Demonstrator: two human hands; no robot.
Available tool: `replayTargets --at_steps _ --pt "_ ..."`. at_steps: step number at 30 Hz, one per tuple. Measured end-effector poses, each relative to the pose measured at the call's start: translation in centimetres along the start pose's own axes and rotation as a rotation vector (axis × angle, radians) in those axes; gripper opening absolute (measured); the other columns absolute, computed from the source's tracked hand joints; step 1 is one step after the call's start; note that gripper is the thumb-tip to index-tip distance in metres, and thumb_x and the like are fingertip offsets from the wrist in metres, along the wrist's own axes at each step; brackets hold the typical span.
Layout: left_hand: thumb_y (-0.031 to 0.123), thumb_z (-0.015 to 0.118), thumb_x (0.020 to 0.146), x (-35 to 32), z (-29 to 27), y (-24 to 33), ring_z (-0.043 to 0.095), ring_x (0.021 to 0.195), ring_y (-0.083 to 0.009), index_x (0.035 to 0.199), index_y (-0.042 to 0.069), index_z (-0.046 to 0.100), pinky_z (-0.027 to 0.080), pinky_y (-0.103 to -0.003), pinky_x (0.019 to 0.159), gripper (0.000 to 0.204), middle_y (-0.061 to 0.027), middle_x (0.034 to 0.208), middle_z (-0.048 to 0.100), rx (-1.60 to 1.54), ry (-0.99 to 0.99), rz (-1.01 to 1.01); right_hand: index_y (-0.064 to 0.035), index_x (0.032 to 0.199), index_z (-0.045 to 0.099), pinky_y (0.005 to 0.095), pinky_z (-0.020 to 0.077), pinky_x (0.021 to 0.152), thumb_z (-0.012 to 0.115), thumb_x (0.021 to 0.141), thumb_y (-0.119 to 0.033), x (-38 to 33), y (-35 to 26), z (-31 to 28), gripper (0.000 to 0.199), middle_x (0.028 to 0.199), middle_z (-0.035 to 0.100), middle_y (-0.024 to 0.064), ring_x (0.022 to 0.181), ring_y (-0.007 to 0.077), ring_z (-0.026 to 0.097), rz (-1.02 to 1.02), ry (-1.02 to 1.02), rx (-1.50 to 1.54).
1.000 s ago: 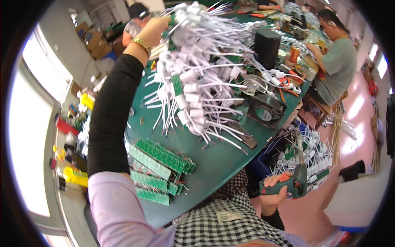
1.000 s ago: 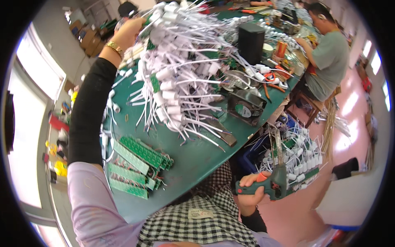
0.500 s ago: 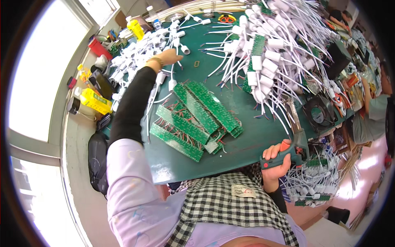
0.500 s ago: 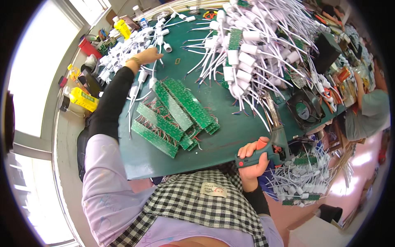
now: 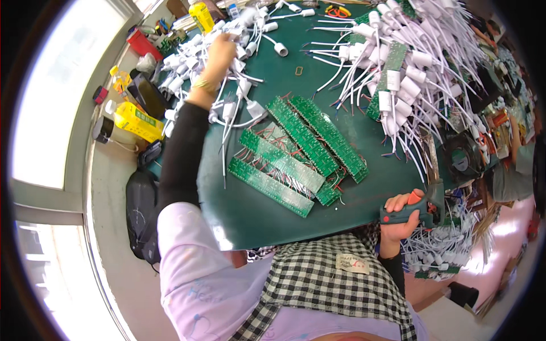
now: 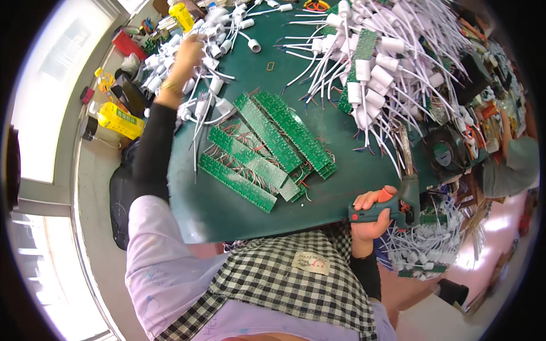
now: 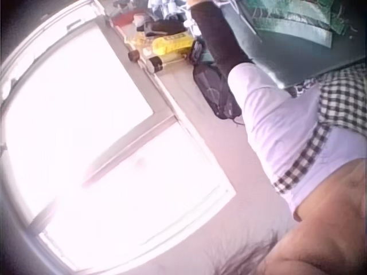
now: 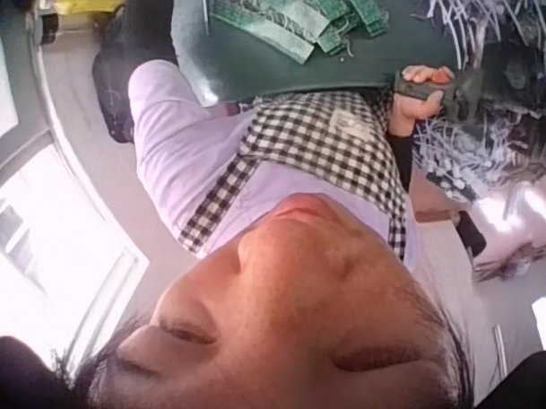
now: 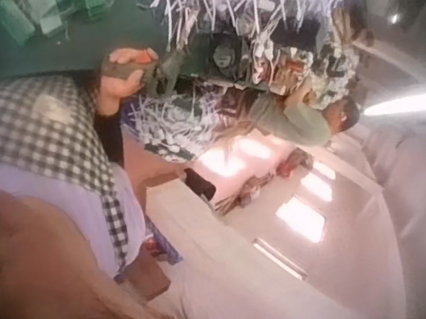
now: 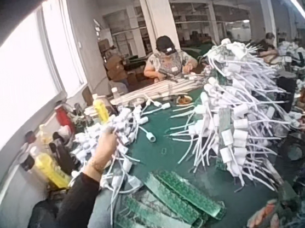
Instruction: The person solders wires with plastic housings to green circuit boards, connecting electronic components at an assembly station using a soldering iron.
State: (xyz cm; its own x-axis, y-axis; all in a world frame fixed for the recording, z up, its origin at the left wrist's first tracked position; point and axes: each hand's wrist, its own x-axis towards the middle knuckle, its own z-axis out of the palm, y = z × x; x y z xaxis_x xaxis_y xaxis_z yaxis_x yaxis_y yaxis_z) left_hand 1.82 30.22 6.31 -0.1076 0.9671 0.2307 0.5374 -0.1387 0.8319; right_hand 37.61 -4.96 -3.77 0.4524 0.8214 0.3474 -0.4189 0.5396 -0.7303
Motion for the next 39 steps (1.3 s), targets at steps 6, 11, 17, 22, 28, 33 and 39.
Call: replayTargets --at_steps 6,11,17,22,28,33,39 --pt "-0.001 0.039 0.074 -12.8 -12.8 3.2 0.04 0.058 -0.0057 0.095 0.001 0.057 0.031 -0.018 0.051 0.028 0.0007 0.071 0.048 -0.242 0.111 0.249 -0.0033 0.123 0.035 0.0292 0.0413 0.059 0.045 0.09 -0.039 -0.1 0.1 -0.4 0.049 0.073 0.049 0.0062 0.062 0.0157 0.048 0.036 -0.081 -0.002" --pt "-0.006 0.039 0.073 -18.2 -18.4 -3.0 0.048 0.064 -0.0082 0.086 0.001 0.06 0.039 -0.021 0.058 0.026 0.0001 0.07 0.052 0.147 0.215 0.101 -0.0036 0.125 0.034 0.0288 0.0408 0.06 0.041 0.092 -0.039 0.1 0.0 0.0 0.049 0.075 0.049 0.0053 0.063 0.0147 0.048 0.071 -0.133 -0.038" --pt "0.003 0.058 0.067 -22.2 -10.2 -4.7 0.045 0.11 -0.0384 0.113 0.005 0.052 0.037 -0.049 0.092 0.047 -0.0204 0.119 0.047 0.863 0.269 0.396 -0.0038 0.125 0.034 0.0291 0.0406 0.061 0.042 0.092 -0.039 0.2 0.1 -0.3 0.049 0.075 0.048 0.0052 0.063 0.0148 0.048 0.092 -0.158 -0.036" --pt "0.033 0.062 0.081 -25.4 -1.6 0.6 0.018 0.133 -0.0427 0.138 0.004 0.028 0.02 -0.051 0.106 0.072 -0.0223 0.143 0.019 0.378 -0.341 0.518 -0.0036 0.124 0.035 0.0293 0.0411 0.061 0.042 0.092 -0.039 0.0 -0.1 -0.4 0.048 0.075 0.048 0.0053 0.063 0.0149 0.048 0.054 -0.126 -0.049" --pt "0.066 0.041 0.081 -25.2 1.4 0.4 0.009 0.137 -0.0428 0.141 0.008 0.028 0.011 -0.066 0.1 0.084 -0.0176 0.148 0.017 0.642 -0.499 0.582 -0.0041 0.124 0.036 0.03 0.0385 0.062 0.042 0.092 -0.04 -0.2 0.3 0.0 0.048 0.074 0.046 0.0062 0.064 0.0157 0.045 0.026 -0.13 -0.038" --pt "0.059 0.047 0.081 -24.5 2.8 0.5 0.013 0.138 -0.0375 0.138 0.008 0.032 0.014 -0.061 0.103 0.078 -0.013 0.146 0.025 0.476 -0.549 0.724 -0.0035 0.125 0.035 0.0297 0.0374 0.062 0.042 0.092 -0.039 -0.2 0.2 -0.2 0.049 0.075 0.045 0.0071 0.066 0.016 0.044 0.046 -0.125 0.018" --pt "0.042 0.059 0.079 -25.8 0.7 1.1 0.025 0.134 -0.0331 0.136 0.009 0.035 0.022 -0.054 0.103 0.07 -0.0118 0.142 0.033 0.38 -0.552 0.784 -0.003 0.126 0.034 0.0294 0.0389 0.062 0.04 0.093 -0.039 0.0 0.0 -0.2 0.049 0.074 0.047 0.0062 0.064 0.0151 0.046 0.043 -0.115 -0.035"
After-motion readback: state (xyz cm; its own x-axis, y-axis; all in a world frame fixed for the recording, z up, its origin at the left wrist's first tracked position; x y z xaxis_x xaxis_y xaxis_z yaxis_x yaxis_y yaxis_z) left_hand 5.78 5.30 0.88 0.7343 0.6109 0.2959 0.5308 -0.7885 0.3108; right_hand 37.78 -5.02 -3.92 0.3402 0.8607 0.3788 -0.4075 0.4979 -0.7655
